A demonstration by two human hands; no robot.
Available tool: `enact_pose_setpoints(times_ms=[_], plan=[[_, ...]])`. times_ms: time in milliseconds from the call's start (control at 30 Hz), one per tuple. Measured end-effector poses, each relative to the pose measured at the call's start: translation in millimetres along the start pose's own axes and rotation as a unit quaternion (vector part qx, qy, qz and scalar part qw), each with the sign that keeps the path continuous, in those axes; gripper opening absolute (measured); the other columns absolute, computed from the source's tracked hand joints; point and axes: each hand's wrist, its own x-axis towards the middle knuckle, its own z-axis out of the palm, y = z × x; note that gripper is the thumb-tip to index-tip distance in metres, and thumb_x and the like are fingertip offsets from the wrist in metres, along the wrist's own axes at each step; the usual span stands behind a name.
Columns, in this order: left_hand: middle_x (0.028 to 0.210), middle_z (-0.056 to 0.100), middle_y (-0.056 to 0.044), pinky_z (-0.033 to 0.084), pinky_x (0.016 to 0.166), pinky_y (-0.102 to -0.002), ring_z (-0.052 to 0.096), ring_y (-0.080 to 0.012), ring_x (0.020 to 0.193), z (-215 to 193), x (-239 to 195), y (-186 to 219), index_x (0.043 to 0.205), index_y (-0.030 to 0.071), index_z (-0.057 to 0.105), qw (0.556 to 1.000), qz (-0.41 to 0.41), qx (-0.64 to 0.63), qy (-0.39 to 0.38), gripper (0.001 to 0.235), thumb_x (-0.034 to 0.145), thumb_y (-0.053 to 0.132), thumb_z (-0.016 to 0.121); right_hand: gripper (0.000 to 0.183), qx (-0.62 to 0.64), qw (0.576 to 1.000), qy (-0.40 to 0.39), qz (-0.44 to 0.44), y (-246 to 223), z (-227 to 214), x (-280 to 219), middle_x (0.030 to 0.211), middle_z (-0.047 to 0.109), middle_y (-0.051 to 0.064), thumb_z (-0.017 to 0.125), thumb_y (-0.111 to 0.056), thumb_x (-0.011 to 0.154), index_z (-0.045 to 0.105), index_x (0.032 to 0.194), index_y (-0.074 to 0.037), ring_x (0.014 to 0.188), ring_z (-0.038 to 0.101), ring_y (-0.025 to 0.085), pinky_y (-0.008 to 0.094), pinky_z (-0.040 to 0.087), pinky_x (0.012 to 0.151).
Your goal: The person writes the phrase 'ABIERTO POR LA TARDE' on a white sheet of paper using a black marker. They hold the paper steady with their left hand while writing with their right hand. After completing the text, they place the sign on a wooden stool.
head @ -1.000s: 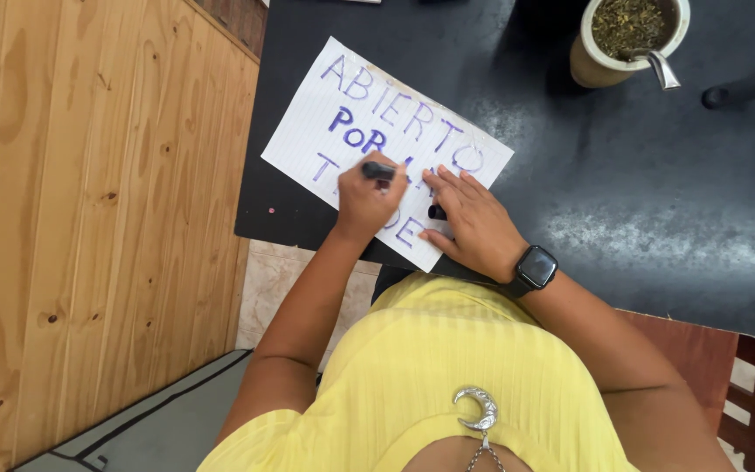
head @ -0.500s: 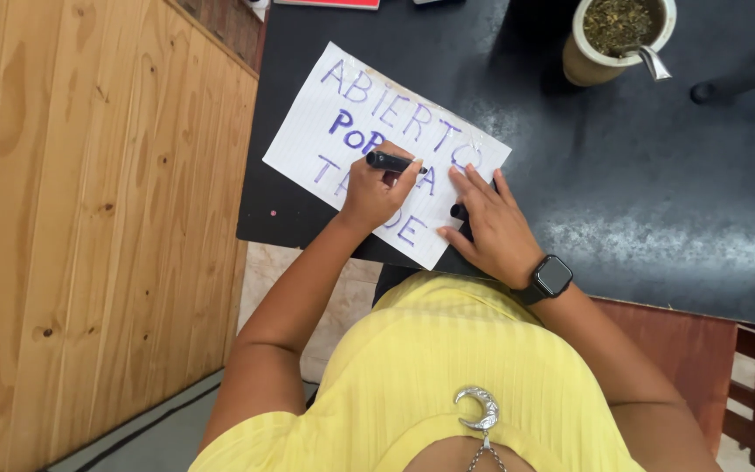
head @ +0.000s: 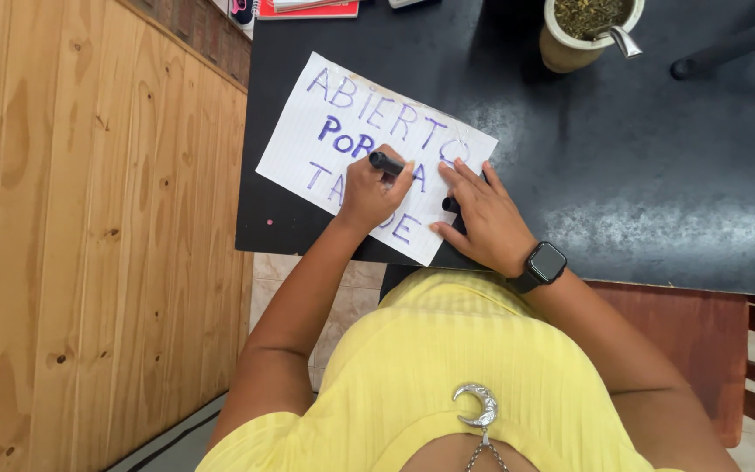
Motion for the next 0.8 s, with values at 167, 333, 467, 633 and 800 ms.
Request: enact_pose_setpoints(times_ms=[167, 333, 467, 633, 800], plan=[[0.05, 0.055, -0.004, 0.05, 0.046, -0.031, 0.06, -0.0223, 0.044, -3, -1, -1, 0.08, 0.014, 0.064, 1.0, 0.003, 0.015, 0.001, 0.016, 0.09, 0.019, 0.075, 0.045, -0.001, 1.0, -0.01, 0.002, 2, 1, 0, 0.155, 0.053, 0.015, 0.072, -0.044, 0.092, 0.05, 0.11, -0.009, 0.147, 0.043, 0.033, 0.056, 0.017, 0.124], [0.053, 0.059, -0.005, 0.051, 0.048, -0.032, 0.063, -0.0216, 0.047, -5, 10, 17, 0.085, 0.013, 0.068, 1.0, 0.005, -0.004, -0.002, 0.011, 0.091, 0.018, 0.076, 0.046, 0.003, 1.0, -0.008, 0.0, 2, 1, 2, 0.153, 0.054, 0.016, 0.072, -0.044, 0.093, 0.051, 0.111, -0.007, 0.147, 0.043, 0.033, 0.056, 0.017, 0.124], [0.05, 0.055, -0.007, 0.051, 0.049, -0.035, 0.062, -0.0272, 0.047, -4, 3, 10, 0.078, 0.013, 0.063, 1.0, 0.003, 0.003, 0.002, 0.016, 0.089, 0.016, 0.075, 0.046, 0.001, 1.0, -0.002, -0.002, 3, 1, 1, 0.154, 0.053, 0.016, 0.072, -0.045, 0.093, 0.052, 0.11, -0.007, 0.147, 0.044, 0.033, 0.056, 0.018, 0.124], [0.05, 0.055, -0.006, 0.051, 0.048, -0.033, 0.062, -0.0242, 0.046, -3, 2, 9, 0.079, 0.014, 0.065, 1.0, -0.002, 0.014, 0.005, 0.015, 0.089, 0.019, 0.076, 0.047, -0.003, 1.0, -0.004, -0.003, 2, 1, 1, 0.153, 0.054, 0.016, 0.071, -0.046, 0.093, 0.052, 0.111, -0.007, 0.147, 0.044, 0.032, 0.055, 0.018, 0.125], [0.053, 0.059, -0.005, 0.052, 0.049, -0.031, 0.063, -0.0212, 0.047, -2, 3, 11, 0.083, 0.013, 0.069, 1.0, -0.016, -0.013, 0.008, 0.011, 0.089, 0.017, 0.078, 0.049, -0.006, 1.0, -0.008, 0.001, 1, -1, 0, 0.152, 0.055, 0.016, 0.071, -0.046, 0.093, 0.053, 0.114, -0.006, 0.147, 0.044, 0.032, 0.055, 0.018, 0.125]])
